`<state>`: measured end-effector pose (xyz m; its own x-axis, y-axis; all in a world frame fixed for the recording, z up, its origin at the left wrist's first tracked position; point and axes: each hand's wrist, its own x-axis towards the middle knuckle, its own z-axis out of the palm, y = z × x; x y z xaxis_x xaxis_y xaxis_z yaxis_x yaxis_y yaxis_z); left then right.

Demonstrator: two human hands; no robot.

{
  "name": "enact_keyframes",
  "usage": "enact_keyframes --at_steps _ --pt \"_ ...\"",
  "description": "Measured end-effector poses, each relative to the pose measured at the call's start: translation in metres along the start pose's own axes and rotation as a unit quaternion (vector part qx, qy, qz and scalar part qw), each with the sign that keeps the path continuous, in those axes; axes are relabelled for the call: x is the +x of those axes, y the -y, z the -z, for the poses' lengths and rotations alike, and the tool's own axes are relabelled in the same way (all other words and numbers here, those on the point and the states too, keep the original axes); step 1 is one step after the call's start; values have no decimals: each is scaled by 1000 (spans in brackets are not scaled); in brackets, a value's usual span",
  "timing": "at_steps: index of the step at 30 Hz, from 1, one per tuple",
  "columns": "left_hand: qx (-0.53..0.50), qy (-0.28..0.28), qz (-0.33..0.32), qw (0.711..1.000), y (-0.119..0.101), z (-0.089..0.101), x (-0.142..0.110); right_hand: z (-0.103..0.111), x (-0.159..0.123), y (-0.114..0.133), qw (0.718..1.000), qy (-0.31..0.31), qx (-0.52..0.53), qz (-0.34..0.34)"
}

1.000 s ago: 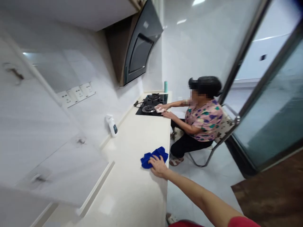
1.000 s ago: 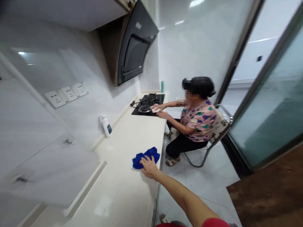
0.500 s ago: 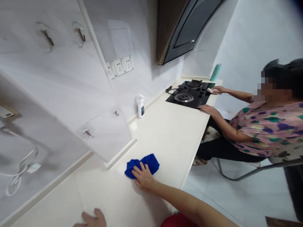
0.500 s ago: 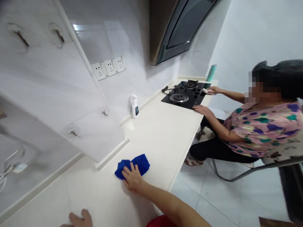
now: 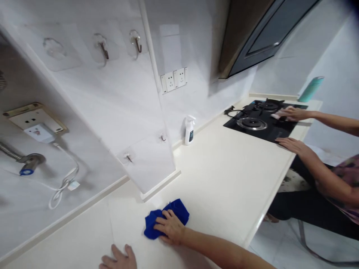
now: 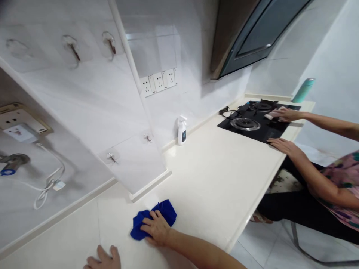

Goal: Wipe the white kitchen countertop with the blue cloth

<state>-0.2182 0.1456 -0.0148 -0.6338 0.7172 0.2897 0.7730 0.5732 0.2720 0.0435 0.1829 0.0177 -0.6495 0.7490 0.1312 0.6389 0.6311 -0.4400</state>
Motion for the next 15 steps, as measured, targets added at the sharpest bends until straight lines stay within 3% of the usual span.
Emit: enact_keyframes --at_steps 8,12,15 --pt "20 -7 -10 1000 0 7 -3 19 55 -31 997 -8 -16 -76" --pt "27 4 -6 1000 4 6 0 29 51 -64 997 -3 -19 -73" --pt "23 0 -1 1000 7 2 2 40 32 -97 993 -26 -32 -112"
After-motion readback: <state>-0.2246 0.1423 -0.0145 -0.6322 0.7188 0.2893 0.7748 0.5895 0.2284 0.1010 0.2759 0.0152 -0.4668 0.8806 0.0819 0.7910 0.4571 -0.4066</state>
